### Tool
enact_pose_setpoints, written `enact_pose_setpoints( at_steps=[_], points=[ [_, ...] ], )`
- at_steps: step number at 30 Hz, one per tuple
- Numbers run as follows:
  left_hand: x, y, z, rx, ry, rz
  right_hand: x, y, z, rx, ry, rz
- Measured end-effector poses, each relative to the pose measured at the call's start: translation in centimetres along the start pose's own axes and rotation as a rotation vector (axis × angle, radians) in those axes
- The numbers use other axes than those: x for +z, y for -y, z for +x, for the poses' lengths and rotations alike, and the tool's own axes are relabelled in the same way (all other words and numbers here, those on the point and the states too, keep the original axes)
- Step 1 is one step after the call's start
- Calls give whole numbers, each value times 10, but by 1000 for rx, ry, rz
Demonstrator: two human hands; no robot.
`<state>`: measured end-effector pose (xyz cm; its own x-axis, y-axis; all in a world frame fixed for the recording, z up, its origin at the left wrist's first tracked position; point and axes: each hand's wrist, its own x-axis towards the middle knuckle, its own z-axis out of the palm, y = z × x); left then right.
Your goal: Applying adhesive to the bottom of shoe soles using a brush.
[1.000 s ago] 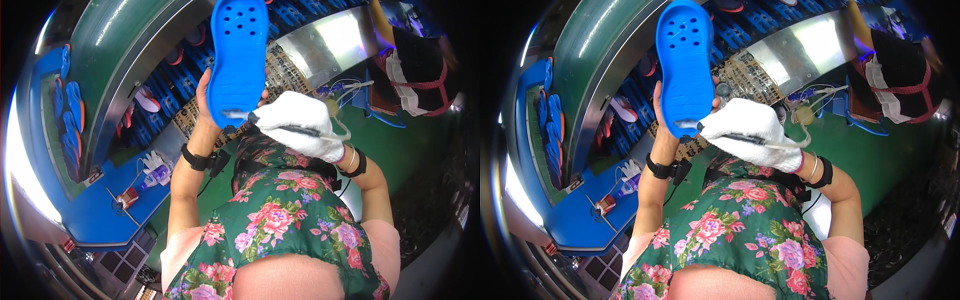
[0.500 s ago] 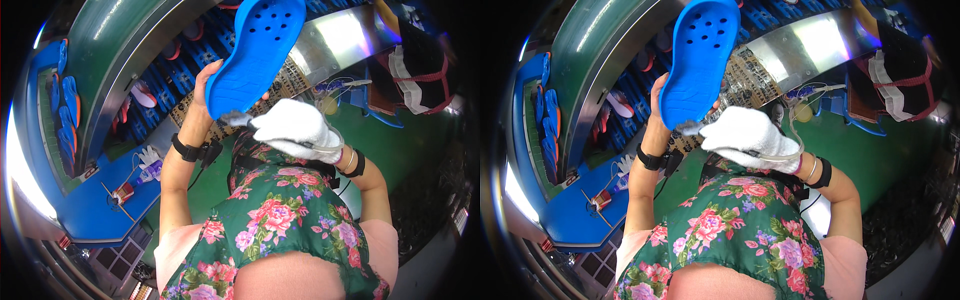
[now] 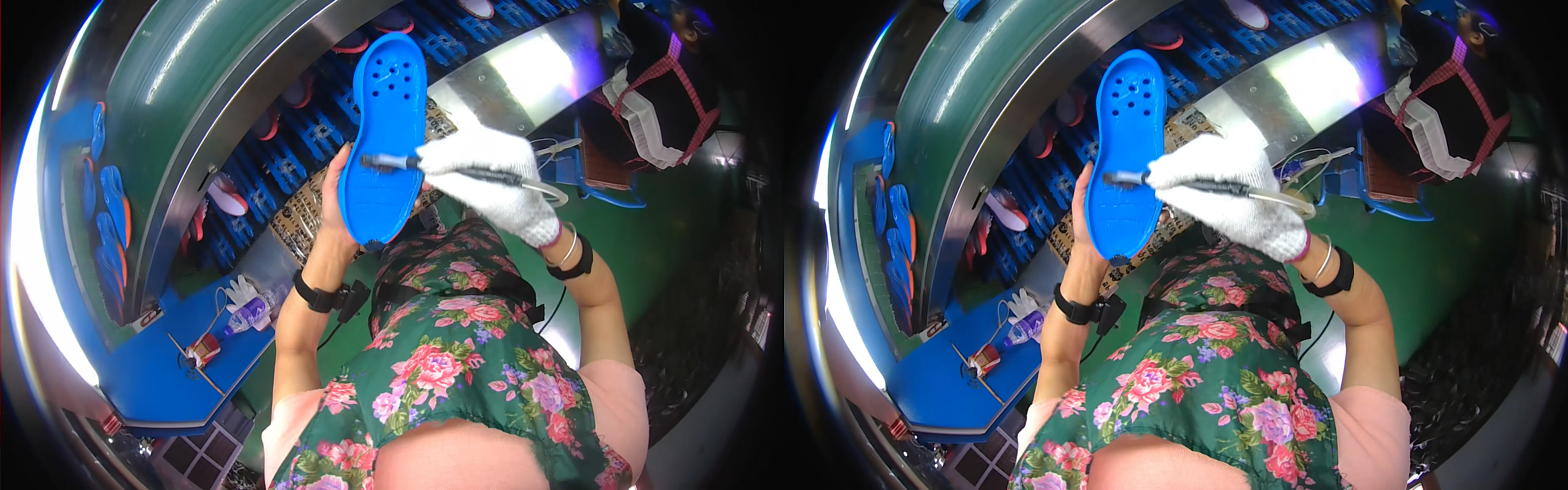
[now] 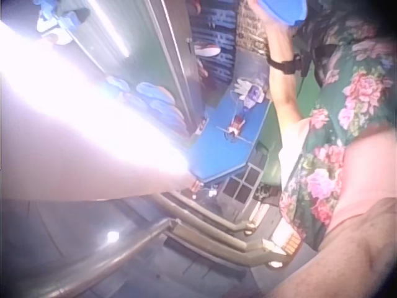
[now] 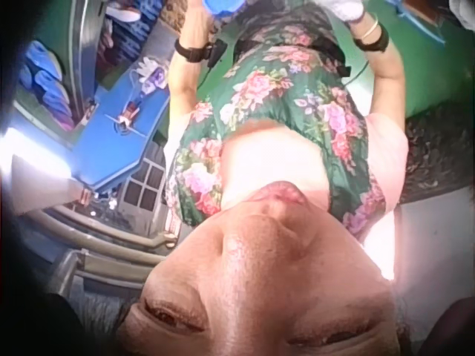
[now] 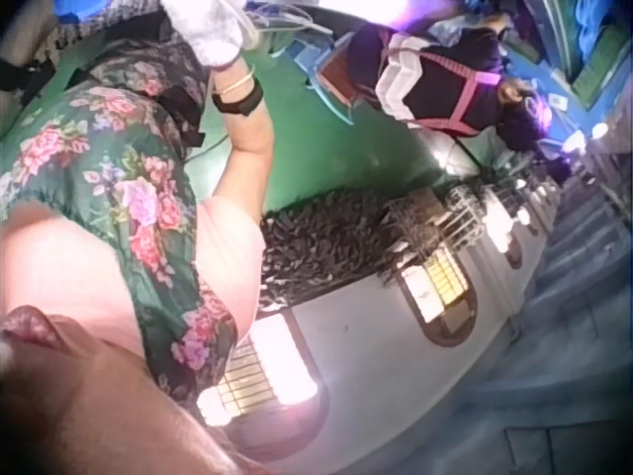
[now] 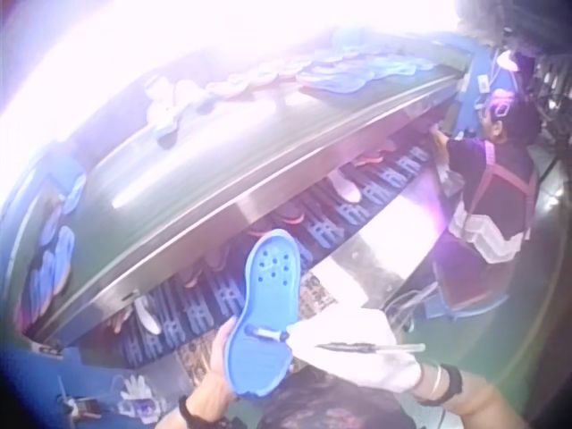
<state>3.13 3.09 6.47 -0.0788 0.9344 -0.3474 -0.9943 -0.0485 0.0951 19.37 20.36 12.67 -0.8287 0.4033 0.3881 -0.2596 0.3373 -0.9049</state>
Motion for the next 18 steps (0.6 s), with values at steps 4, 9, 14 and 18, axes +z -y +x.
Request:
enact_pose_setpoints(
  at_steps=[4,9,14,18],
  points=[
    [2,16,-2,-61,85,93,-30,-23,29,-196,-151,-328],
    [2,11,7,-47,53,63,-21,-15,34,-356,-110,-577],
    [-2,-1,13,89,-25,69,12,5,-16,-238,-9,-375],
    [-7,-2,16,106,160,28,12,23,-31,-30,36,-106]
  ],
)
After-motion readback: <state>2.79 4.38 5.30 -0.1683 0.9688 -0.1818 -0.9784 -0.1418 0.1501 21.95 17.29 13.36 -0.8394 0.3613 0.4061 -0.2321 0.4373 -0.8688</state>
